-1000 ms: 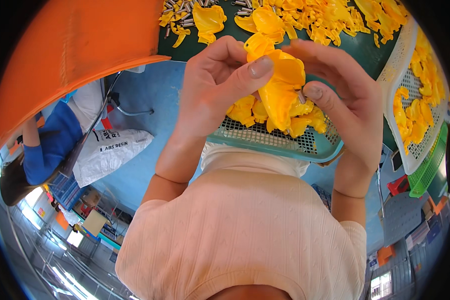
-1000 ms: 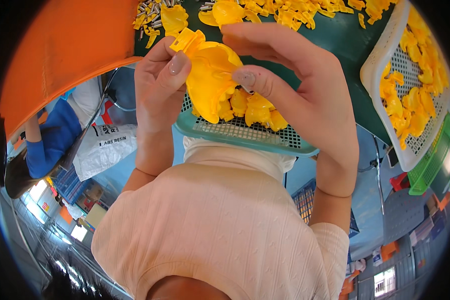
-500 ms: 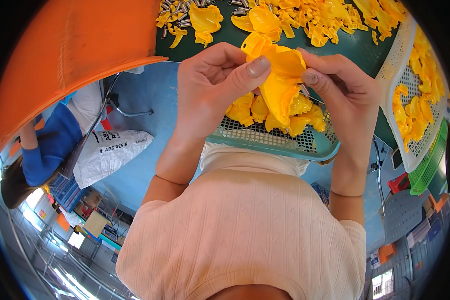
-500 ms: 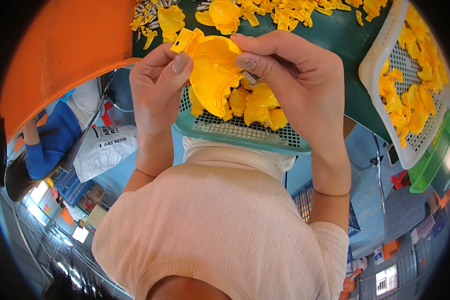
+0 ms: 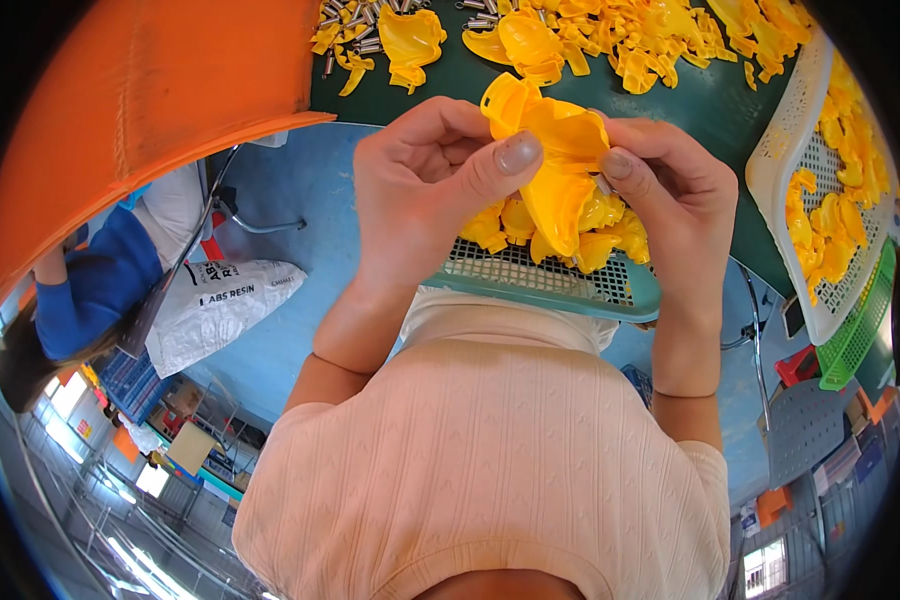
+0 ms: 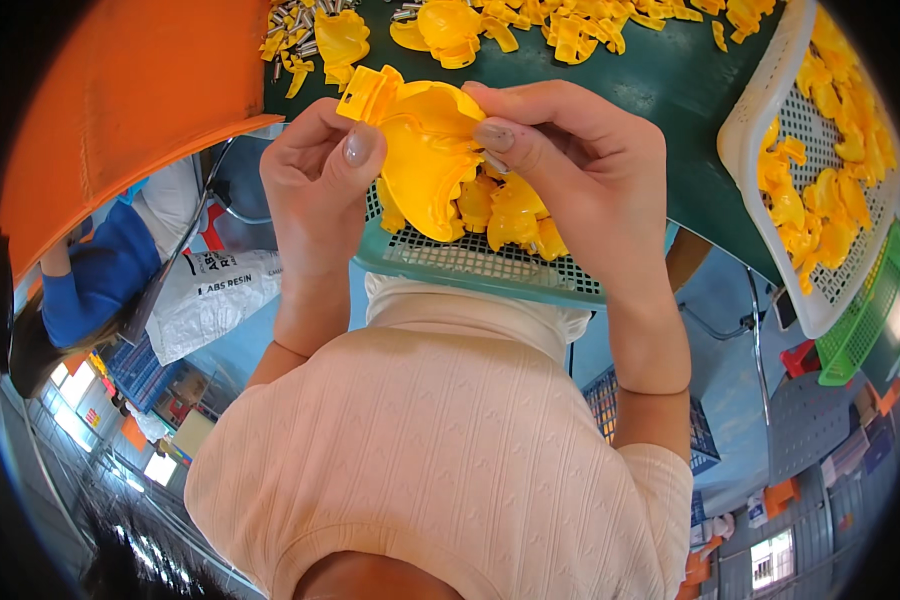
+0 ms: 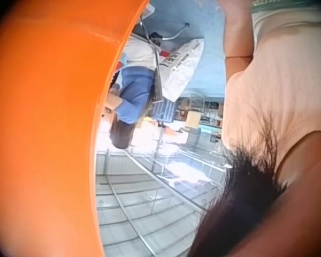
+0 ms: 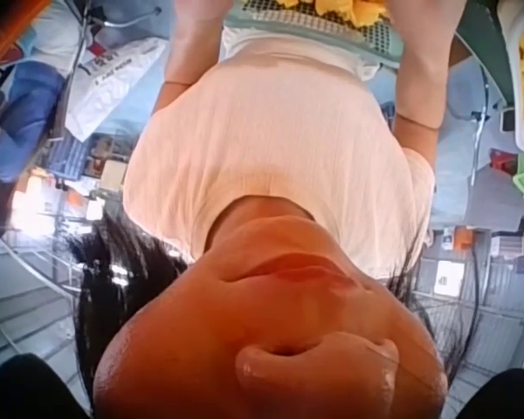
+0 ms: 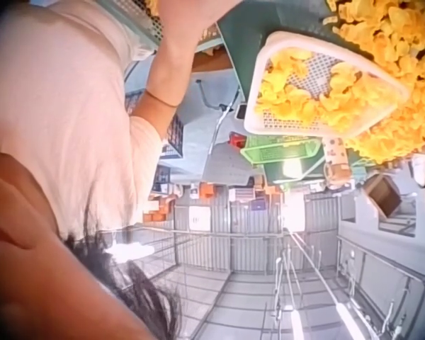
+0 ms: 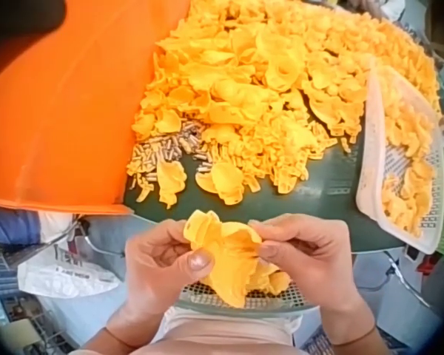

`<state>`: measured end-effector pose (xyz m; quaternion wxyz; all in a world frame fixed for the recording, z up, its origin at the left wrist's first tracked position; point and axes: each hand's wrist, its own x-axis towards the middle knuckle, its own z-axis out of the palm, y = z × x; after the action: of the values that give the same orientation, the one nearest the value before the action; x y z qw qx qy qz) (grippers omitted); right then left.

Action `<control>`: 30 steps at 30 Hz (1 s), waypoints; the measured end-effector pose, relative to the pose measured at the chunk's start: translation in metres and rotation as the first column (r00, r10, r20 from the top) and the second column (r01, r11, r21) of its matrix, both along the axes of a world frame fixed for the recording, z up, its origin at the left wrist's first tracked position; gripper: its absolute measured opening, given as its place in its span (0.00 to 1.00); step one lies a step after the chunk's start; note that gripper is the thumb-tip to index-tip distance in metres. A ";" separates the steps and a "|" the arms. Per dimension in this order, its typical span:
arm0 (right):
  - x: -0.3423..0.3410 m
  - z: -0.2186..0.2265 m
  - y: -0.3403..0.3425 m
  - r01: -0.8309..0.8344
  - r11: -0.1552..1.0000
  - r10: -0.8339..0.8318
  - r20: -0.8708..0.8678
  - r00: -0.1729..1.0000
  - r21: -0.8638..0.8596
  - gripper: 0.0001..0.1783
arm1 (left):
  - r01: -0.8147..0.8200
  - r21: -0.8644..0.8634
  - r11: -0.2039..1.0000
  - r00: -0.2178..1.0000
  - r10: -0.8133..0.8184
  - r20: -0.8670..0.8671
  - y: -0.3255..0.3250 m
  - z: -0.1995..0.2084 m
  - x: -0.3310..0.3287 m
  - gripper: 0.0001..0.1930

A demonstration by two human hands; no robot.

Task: Assembling plastic toy components manually at a factory workbench.

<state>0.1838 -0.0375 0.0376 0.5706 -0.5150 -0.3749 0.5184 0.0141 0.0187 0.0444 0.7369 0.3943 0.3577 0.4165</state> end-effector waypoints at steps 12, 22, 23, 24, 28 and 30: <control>0.001 0.007 0.001 -0.066 0.997 0.059 -0.139 0.989 -0.048 0.13 | 0.040 0.058 0.997 0.998 -0.043 0.043 -0.005 -0.001 0.000 0.12; 0.001 0.005 0.006 -0.057 0.997 0.051 -0.108 0.993 -0.054 0.17 | 0.057 -0.070 0.996 0.995 -0.050 0.089 -0.004 -0.003 0.004 0.12; 0.001 0.006 0.007 -0.060 0.997 0.055 -0.104 0.993 -0.049 0.17 | 0.033 -0.013 0.999 0.994 -0.032 0.100 -0.005 -0.005 0.007 0.13; 0.001 0.004 0.008 0.033 0.999 -0.029 -0.129 0.991 0.027 0.19 | 0.005 0.047 0.999 0.994 -0.010 0.112 -0.004 -0.007 0.009 0.15; 0.002 -0.002 -0.004 0.121 0.990 -0.116 -0.080 0.990 0.070 0.25 | 0.008 0.160 0.987 0.995 -0.024 0.099 -0.005 -0.011 0.013 0.20; -0.008 -0.007 -0.014 0.121 0.991 -0.115 -0.114 0.987 0.052 0.22 | 0.002 0.199 0.980 0.992 -0.028 0.127 -0.009 -0.014 0.016 0.23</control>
<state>0.1754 -0.0519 0.0306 0.6350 -0.4898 -0.3267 0.5002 0.0301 0.0092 0.0306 0.7185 0.4408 0.2629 0.4693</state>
